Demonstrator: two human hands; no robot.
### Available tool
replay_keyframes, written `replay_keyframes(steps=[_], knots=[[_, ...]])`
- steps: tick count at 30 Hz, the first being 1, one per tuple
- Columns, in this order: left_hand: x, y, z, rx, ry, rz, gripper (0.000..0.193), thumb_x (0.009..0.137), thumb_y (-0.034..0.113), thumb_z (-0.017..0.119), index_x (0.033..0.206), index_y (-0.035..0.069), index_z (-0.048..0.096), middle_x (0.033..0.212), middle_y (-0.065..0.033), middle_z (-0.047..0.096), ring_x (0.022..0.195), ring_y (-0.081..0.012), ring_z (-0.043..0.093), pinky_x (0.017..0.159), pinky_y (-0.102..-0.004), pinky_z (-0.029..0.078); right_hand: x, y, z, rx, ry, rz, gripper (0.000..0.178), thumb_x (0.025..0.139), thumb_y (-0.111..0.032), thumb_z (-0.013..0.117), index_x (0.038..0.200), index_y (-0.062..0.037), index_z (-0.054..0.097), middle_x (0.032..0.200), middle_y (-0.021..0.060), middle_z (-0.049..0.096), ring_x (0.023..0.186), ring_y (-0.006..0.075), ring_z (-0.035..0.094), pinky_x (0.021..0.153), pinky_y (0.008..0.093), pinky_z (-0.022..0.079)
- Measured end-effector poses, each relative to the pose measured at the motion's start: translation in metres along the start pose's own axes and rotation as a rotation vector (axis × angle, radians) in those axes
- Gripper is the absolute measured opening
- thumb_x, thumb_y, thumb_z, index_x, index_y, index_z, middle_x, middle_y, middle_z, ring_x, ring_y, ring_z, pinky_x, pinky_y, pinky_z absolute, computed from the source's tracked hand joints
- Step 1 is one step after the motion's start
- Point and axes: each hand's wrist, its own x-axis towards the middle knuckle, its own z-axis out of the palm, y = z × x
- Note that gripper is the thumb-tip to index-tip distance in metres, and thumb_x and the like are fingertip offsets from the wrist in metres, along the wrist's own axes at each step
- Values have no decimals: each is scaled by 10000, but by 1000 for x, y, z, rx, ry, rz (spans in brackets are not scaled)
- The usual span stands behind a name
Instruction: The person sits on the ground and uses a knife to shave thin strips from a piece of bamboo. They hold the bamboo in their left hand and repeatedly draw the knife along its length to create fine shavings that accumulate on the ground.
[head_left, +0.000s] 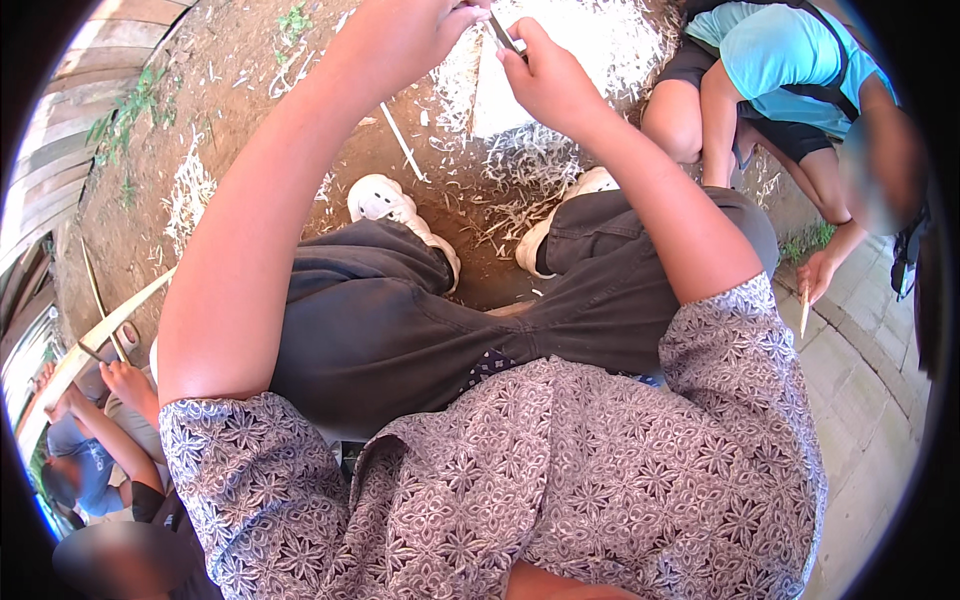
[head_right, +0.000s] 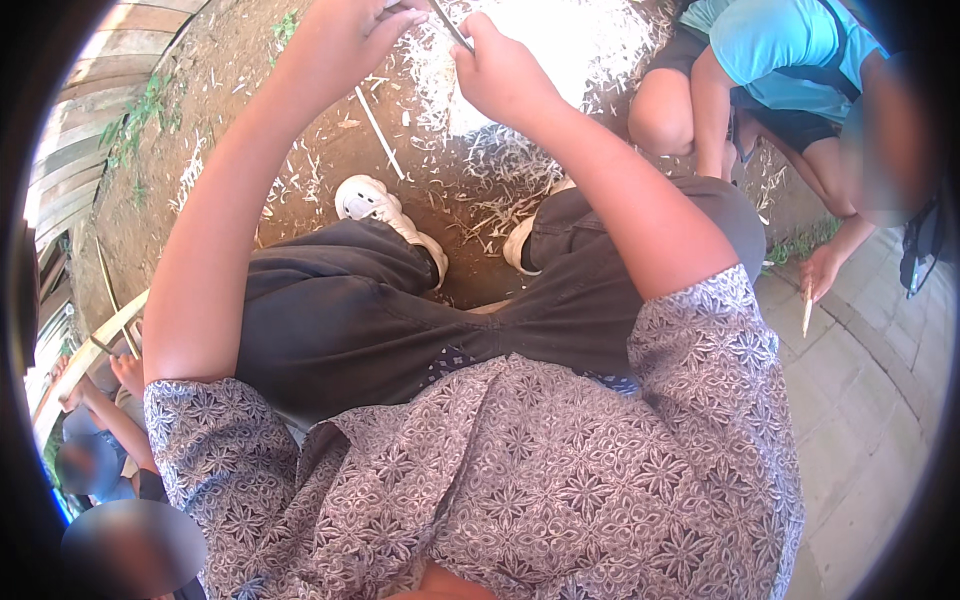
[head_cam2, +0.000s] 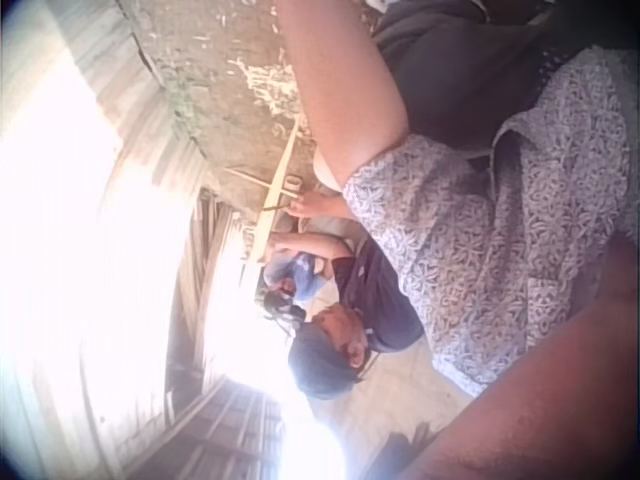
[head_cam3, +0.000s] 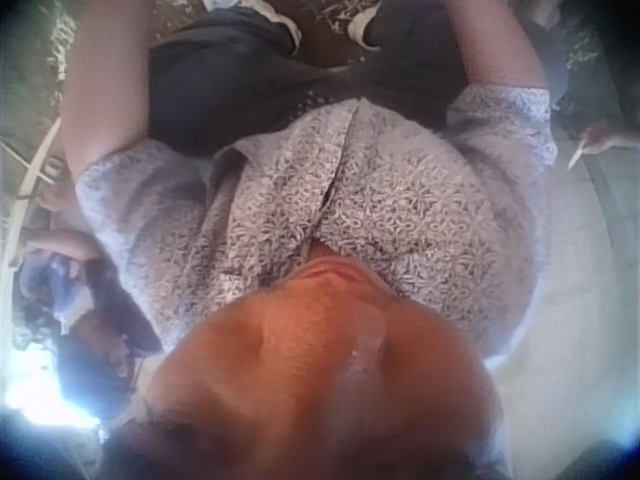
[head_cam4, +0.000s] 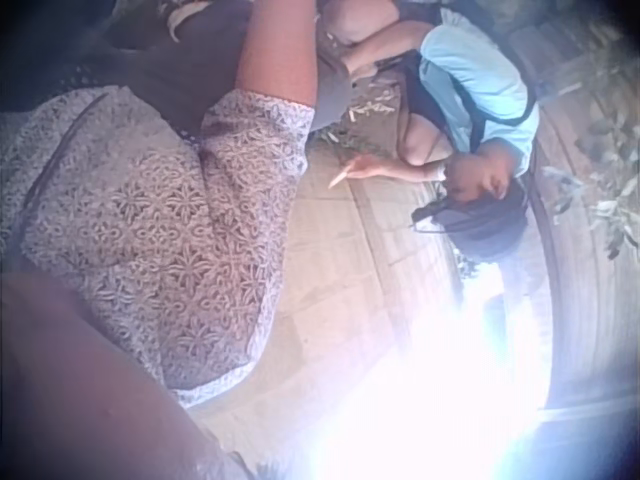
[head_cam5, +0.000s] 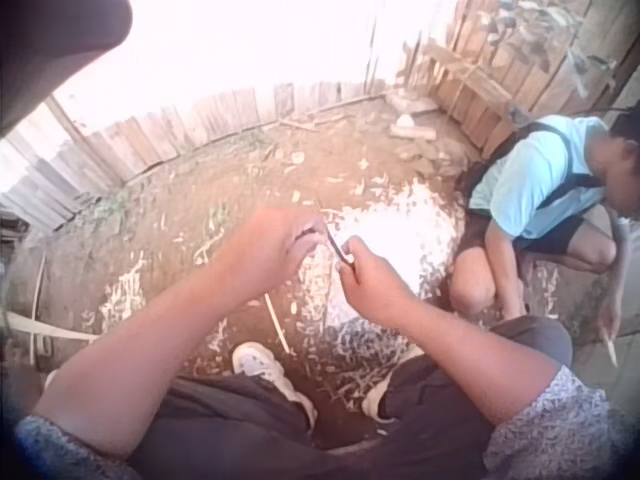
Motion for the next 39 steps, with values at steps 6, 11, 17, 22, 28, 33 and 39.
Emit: replay_keyframes(steps=[6, 11, 17, 22, 28, 33, 39], knots=[[12, 1, 4, 49, -23, 55, 104, 911, 104, 635, 942, 5, 648, 846, -224, 662, 818, -431, 651, 746, -477, 517, -14, 139, 30, -285, -122, 132, 285, 1025, -261, 581, 1209, -49, 536, 776, 199, 659, 750, 357, 666, 729, 490, 504], [2, -9, 8, 54, 31, 41, 106, 899, 93, 651, 952, 4, 674, 856, -216, 674, 818, -411, 663, 740, -461, 521, 0, 5, -15, -40, -63, 122, 277, 1018, -236, 567, 1196, -26, 540, 919, 268, 678, 898, 423, 674, 791, 506, 517], [5, -6, 7, 66, -3, -89, 108, 883, 83, 687, 964, 19, 719, 884, -212, 702, 816, -390, 677, 730, -432, 529, -9, 32, 8, -108, -75, 103, 244, 1033, -230, 556, 1186, -45, 516, 785, 203, 655, 763, 385, 661, 717, 493, 497], [13, -5, 11, 44, 22, -96, 99, 887, 103, 711, 926, 14, 727, 838, -211, 703, 752, -358, 689, 686, -427, 527, -18, 108, 15, -234, -149, 181, 255, 1029, -213, 543, 1206, -29, 538, 898, 258, 683, 882, 426, 684, 813, 507, 509], [11, 0, 11, 120, 15, -206, 105, 884, 115, 729, 915, 14, 728, 796, -197, 704, 705, -319, 693, 653, -407, 528, -11, -5, -22, 33, 67, 2, 222, 998, -172, 553, 1152, -22, 501, 897, 320, 662, 899, 511, 652, 792, 556, 502], [15, -3, 13, 184, 70, -90, 112, 881, 127, 736, 895, 16, 727, 796, -191, 710, 695, -321, 684, 656, -402, 533, -26, 46, 1, -121, -142, 165, 298, 1010, -200, 563, 1226, 4, 533, 1002, 300, 693, 943, 453, 691, 810, 516, 535], [8, 0, 7, 251, 54, -120, 109, 879, 128, 733, 889, 20, 723, 789, -185, 705, 701, -328, 685, 655, -406, 529, -24, 27, -20, -65, -77, 146, 277, 1024, -219, 557, 1226, -29, 533, 921, 260, 694, 890, 427, 693, 805, 513, 517]])
